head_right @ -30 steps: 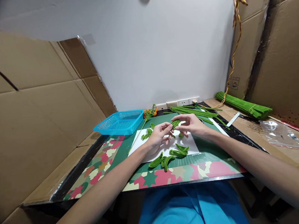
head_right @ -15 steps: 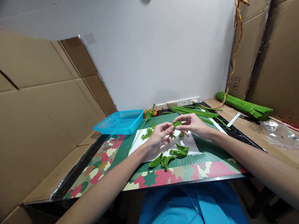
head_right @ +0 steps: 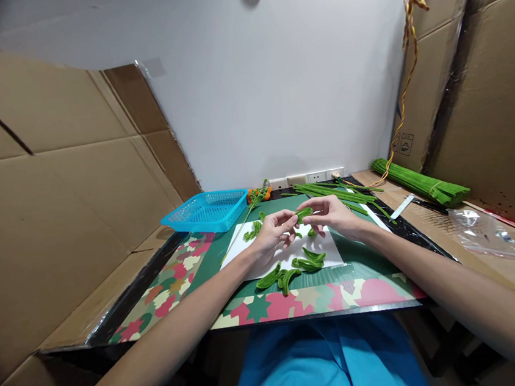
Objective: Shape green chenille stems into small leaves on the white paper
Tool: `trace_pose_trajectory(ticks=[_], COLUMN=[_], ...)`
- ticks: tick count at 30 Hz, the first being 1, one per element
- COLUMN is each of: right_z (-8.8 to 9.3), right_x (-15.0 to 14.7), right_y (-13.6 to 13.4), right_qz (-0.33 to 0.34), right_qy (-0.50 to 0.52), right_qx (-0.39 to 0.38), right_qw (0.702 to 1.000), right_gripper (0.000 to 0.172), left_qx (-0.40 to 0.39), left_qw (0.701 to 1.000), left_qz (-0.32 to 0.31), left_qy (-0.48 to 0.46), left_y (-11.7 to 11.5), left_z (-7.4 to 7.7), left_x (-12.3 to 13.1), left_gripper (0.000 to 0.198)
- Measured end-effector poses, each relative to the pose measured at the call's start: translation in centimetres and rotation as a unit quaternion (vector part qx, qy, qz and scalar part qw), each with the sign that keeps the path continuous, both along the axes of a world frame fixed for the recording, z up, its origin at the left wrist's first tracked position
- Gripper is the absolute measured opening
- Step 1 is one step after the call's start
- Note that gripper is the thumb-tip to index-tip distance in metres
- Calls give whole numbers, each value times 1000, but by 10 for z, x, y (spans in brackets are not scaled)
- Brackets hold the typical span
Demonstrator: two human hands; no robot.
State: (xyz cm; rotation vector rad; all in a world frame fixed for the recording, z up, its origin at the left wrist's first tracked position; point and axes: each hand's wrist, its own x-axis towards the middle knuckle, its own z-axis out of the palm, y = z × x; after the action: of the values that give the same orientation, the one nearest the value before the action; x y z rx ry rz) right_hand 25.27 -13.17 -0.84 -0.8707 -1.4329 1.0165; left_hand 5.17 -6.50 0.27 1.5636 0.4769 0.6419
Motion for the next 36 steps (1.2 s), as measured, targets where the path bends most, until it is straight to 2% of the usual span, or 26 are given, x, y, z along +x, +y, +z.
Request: trace_pose_trajectory(ticks=[10,21,30,36], right_z=[-1,4,3,-4], right_x=[2,-2,-7,-3], right_y=[0,-3,-5,0], right_qz=[-14,-84,-56,-75], right_qy=[-12,-47,-24,-22], right_qx=[10,40,18,12], right_qw=[1000,995,998,997], right_gripper=[42,45,49,49], left_qx=[-2,-13,-18,-22], left_qw=[1000,1000,1000,1000], left_qz=[-13,17,13,-1], left_qy=[14,10,16,20], left_y=[2,2,-2,-1], left_z=[-3,-4,0,0], left_x=[0,0,2,-1], left_gripper=[60,57,57,53])
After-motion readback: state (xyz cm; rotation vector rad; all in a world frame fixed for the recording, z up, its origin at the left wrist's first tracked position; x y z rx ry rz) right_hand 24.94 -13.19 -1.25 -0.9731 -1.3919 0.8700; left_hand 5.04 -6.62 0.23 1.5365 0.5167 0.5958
